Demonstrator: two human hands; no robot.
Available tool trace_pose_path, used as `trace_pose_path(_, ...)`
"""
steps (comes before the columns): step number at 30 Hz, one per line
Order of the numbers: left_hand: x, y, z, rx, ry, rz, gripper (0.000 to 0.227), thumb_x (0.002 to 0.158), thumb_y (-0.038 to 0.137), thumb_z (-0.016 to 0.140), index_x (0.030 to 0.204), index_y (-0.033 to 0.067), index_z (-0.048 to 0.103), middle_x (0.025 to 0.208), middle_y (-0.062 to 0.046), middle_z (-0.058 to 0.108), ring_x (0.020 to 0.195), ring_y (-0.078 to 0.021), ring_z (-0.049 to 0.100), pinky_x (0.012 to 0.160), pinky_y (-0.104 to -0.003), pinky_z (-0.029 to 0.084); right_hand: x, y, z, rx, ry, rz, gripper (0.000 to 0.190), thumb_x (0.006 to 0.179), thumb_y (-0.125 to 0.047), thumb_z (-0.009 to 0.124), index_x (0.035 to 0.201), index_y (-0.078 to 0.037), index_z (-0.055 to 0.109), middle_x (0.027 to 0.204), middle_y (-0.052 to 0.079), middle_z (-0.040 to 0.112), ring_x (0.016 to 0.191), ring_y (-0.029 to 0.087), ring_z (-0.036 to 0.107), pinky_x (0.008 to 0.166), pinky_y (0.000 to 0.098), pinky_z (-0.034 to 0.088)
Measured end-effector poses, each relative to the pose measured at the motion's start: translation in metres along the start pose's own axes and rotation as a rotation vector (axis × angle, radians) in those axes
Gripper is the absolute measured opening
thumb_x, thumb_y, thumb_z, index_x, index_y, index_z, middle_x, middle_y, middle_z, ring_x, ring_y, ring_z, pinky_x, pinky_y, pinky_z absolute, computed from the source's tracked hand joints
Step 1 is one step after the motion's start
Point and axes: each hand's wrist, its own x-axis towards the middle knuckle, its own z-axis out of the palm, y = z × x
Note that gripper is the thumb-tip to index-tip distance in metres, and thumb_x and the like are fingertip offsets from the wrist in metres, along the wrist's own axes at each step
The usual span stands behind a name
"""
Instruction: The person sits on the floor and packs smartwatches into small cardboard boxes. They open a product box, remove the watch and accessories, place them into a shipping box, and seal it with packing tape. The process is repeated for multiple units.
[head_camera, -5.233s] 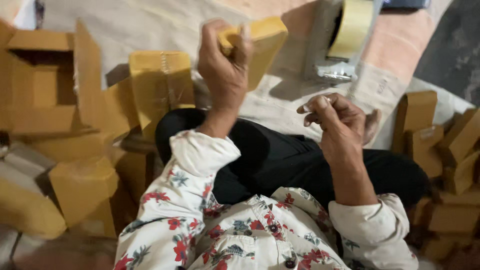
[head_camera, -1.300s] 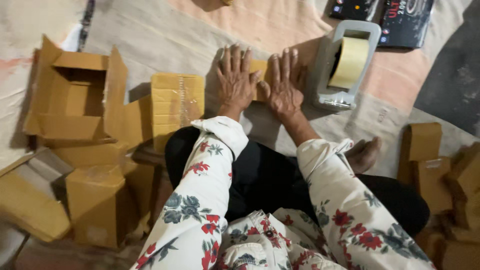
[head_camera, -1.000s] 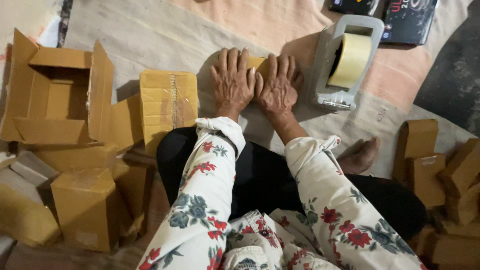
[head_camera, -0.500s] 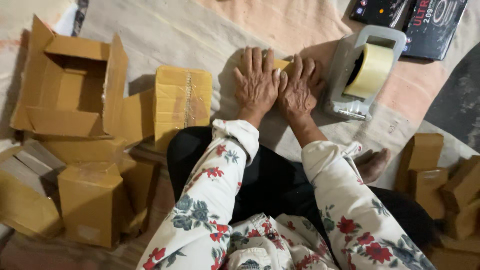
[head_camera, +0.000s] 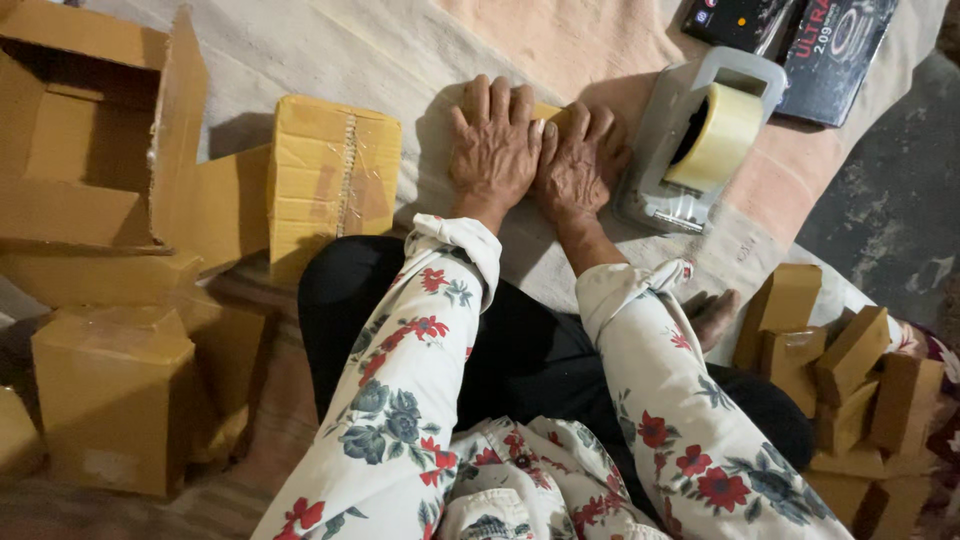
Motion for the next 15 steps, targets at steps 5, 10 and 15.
trace_pose_path(5,-0.0001,0.0013,-0.0018,0.004,0.009,-0.011,0.047,0.102,0.049,0.047,0.136,0.0160,0.050,0.142,-0.011,0.048,0.142,-0.0344,0.034,0.103,-0.062,0.035,-0.0008,-0.0004,0.0006,0.052,-0.014,0.033,0.042,0.101,-0.048,0.055,0.126,-0.015,0.056,0.129,0.014,0.048,0.127,0.037,0.039,0.101,0.0576,0.031)
trace_pose_path(10,0.0001,-0.0001,-0.0030,0.030,0.031,0.001,0.047,0.101,0.049,0.047,0.133,0.0153,0.050,0.139,-0.011,0.049,0.140,-0.0338,0.036,0.100,-0.060,0.037,-0.0002,-0.0001,0.0040,0.104,0.063,-0.024,0.046,0.101,-0.048,0.057,0.129,-0.012,0.056,0.131,0.016,0.046,0.129,0.038,0.036,0.101,0.0585,0.028)
trace_pose_path(15,-0.0003,0.0009,-0.0014,0.035,0.057,0.011,0.047,0.101,0.050,0.046,0.132,0.0149,0.049,0.137,-0.011,0.049,0.139,-0.0335,0.036,0.099,-0.059,0.037,-0.0023,0.0008,0.0033,0.053,0.012,0.015,0.044,0.100,-0.048,0.058,0.126,-0.012,0.057,0.130,0.014,0.047,0.129,0.037,0.037,0.103,0.0579,0.029)
